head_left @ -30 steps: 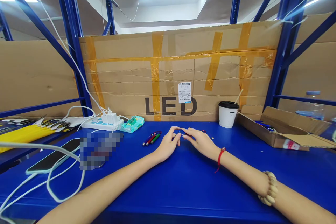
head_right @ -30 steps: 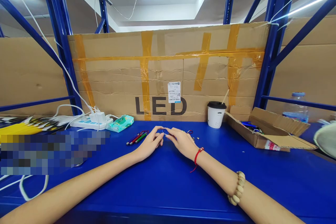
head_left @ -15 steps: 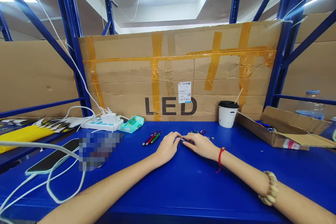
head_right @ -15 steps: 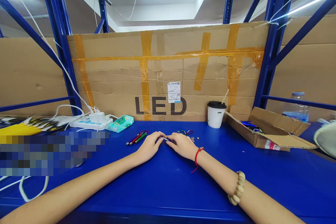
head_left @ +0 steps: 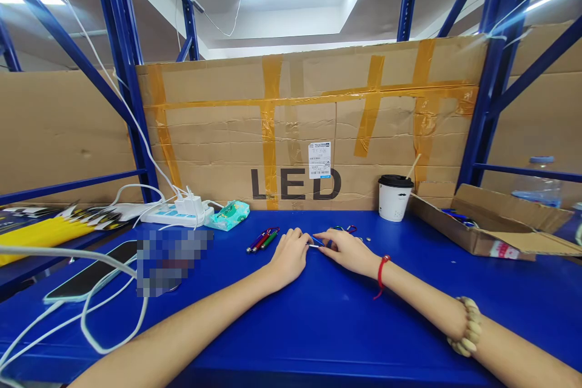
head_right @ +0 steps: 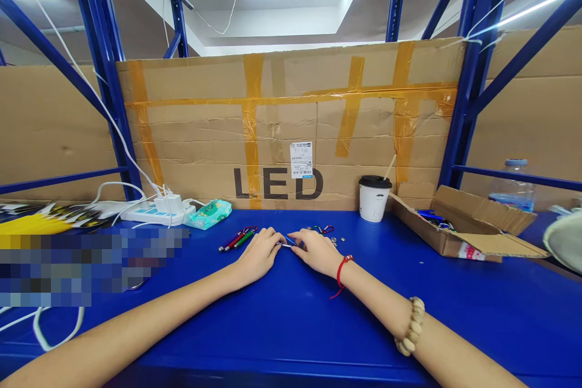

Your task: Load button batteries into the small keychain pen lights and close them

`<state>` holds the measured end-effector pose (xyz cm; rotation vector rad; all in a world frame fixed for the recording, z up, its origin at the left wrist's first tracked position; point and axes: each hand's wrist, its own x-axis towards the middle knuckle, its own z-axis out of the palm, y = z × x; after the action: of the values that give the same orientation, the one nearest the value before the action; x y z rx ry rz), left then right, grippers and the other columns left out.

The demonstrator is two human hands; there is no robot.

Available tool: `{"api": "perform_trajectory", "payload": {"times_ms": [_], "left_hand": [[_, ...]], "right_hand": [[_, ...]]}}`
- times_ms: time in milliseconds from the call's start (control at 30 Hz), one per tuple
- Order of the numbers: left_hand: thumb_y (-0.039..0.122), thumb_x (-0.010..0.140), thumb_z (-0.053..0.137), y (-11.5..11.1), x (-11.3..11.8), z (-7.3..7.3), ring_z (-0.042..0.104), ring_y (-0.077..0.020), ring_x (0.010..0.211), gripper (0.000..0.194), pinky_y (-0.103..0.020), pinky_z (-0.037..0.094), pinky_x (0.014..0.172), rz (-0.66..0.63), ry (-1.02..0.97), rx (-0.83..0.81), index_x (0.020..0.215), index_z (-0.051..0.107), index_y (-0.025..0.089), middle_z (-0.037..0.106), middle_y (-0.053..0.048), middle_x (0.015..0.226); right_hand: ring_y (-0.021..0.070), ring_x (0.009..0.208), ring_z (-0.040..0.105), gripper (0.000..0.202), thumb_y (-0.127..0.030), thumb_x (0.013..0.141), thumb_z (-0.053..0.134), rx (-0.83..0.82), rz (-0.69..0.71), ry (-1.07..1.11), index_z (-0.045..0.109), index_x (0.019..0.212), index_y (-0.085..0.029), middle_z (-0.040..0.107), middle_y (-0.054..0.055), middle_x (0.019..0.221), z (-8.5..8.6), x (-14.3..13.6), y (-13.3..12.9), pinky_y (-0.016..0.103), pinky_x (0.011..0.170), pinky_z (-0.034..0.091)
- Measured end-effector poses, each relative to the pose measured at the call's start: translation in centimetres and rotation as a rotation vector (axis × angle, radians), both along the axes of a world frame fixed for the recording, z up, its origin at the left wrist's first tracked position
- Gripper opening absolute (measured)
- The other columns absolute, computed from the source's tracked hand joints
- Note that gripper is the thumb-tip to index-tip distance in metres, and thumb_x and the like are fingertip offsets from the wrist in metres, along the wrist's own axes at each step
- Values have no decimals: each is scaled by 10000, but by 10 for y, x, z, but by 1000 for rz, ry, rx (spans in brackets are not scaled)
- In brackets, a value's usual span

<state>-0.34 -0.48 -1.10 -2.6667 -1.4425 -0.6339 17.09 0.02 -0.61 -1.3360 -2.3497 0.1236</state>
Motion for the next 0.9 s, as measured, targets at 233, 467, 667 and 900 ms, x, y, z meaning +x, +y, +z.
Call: {"api": "perform_trajectory", "payload": {"times_ms": [233, 467, 667, 900], "left_hand": [[172, 851, 365, 2, -3, -1, 450, -203, 940, 173, -372, 372, 864, -46, -30, 5, 949, 506, 190, 503, -59, 982], [174, 815, 411, -4, -1, 3, 473, -202, 914, 126, -363, 387, 806, -127, -61, 43, 924, 470, 196, 522, -49, 988], [231, 835, 410, -8, -1, 7, 459, -207, 1070, 243, -379, 371, 890, -231, -47, -24, 1071, 448, 189, 519, -72, 1150], [313, 840, 426, -12, -2, 11, 294, -212, 1263, 432, -409, 249, 1037, -328, -11, -69, 1256, 367, 209, 359, -88, 1356]], "right_hand": [[167, 776, 566, 331, -266, 808, 461, 2, 7, 28, 560, 1122, -231, 617, 40, 908, 0, 1, -1, 252, 627, 422], [173, 742, 573, 263, -283, 814, 446, 31, -3, -11, 640, 986, -237, 632, 41, 844, 4, -2, -2, 252, 599, 404], [171, 727, 585, 247, -294, 805, 439, 26, -36, -19, 672, 818, -216, 641, 42, 794, 4, 0, 0, 239, 591, 400], [180, 766, 602, 222, -225, 768, 450, 9, -137, 16, 669, 797, -210, 671, 38, 812, 5, 1, -2, 257, 658, 415]]}}
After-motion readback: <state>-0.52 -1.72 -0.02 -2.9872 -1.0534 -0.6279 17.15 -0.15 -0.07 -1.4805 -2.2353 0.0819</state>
